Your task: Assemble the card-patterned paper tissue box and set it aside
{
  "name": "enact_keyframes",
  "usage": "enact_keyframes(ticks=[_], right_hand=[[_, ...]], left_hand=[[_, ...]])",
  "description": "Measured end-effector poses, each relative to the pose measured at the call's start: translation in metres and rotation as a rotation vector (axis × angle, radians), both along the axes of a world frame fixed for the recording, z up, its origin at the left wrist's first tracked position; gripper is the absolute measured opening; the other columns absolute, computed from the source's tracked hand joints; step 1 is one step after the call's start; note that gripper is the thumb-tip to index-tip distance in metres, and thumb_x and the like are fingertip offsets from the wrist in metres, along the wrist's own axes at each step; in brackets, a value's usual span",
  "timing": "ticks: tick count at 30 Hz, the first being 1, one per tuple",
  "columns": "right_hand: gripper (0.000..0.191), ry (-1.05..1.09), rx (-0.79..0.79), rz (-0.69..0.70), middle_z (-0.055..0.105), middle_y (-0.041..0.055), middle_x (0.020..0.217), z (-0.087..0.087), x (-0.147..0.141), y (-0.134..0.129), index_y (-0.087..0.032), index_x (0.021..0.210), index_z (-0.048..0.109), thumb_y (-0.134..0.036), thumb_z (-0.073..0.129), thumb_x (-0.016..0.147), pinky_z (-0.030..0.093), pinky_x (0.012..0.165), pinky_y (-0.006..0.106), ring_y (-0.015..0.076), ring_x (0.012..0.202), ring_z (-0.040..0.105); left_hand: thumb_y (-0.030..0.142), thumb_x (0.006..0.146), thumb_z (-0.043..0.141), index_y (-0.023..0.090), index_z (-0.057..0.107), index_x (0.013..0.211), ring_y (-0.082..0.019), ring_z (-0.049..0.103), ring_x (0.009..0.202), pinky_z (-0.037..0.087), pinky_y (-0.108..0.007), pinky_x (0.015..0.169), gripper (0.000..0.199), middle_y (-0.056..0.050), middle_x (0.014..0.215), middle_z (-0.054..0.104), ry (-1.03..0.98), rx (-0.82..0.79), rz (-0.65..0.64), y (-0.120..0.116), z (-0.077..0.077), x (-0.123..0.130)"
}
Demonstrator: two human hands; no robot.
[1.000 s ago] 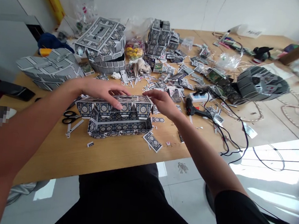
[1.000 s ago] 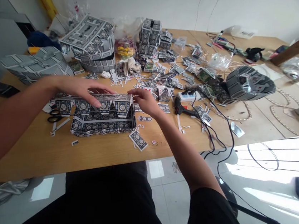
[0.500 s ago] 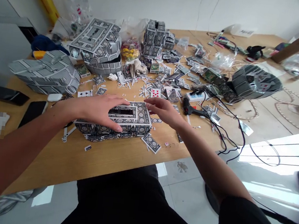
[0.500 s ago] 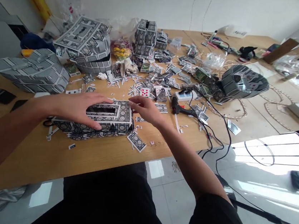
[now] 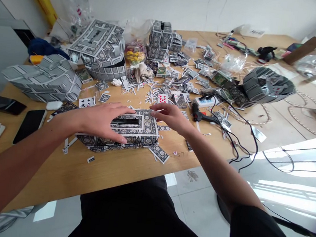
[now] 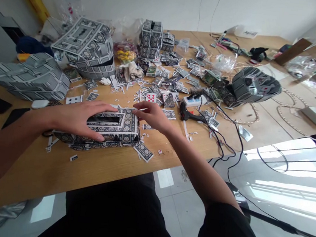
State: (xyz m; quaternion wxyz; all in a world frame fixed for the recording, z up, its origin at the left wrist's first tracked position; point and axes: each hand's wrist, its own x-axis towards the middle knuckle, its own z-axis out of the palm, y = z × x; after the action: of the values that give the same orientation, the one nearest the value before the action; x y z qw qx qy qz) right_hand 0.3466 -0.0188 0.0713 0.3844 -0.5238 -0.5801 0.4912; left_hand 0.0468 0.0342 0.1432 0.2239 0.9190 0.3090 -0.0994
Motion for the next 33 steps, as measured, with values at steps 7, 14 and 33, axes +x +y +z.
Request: enact_keyframes(ticks=[7, 14, 33], right_hand=[[0.035, -0.056, 0.03, -0.001, 0.081, 0.0085, 0.1, -0.003, 0.004, 0.001, -0.02, 0.104, 0.079, -0.051, 0.083, 0.088, 0.065, 0.084, 0.042, 0.0221, 0.086, 0.075], [0.031, -0.038, 0.012, 0.035, 0.081, 0.0076, 0.098, -0.011, 0.008, -0.001, -0.021, 0.106, 0.08, -0.049, 0.081, 0.092, 0.065, 0.084, 0.04, 0.0213, 0.086, 0.076], [0.039, 0.071, 0.038, 0.101, 0.079, 0.005, 0.093, -0.015, 0.009, -0.002, -0.019, 0.11, 0.077, -0.054, 0.081, 0.093, 0.063, 0.083, 0.037, 0.0192, 0.087, 0.073]], left_hand=[[0.082, 0.077, 0.074, 0.032, 0.043, 0.167, -0.041, 0.046, 0.156, 0.038, -0.052, 0.127, 0.108, -0.011, 0.173, 0.046, 0.011, 0.016, 0.013, -0.003, -0.001, 0.003], [0.082, 0.076, 0.074, 0.028, 0.042, 0.167, -0.041, 0.043, 0.158, 0.035, -0.054, 0.13, 0.11, -0.014, 0.174, 0.044, 0.018, 0.029, 0.001, -0.006, -0.004, 0.003], [0.075, 0.08, 0.075, 0.031, 0.045, 0.166, -0.038, 0.054, 0.151, 0.042, -0.05, 0.125, 0.101, -0.01, 0.169, 0.051, -0.025, 0.041, -0.02, 0.003, -0.003, -0.005]])
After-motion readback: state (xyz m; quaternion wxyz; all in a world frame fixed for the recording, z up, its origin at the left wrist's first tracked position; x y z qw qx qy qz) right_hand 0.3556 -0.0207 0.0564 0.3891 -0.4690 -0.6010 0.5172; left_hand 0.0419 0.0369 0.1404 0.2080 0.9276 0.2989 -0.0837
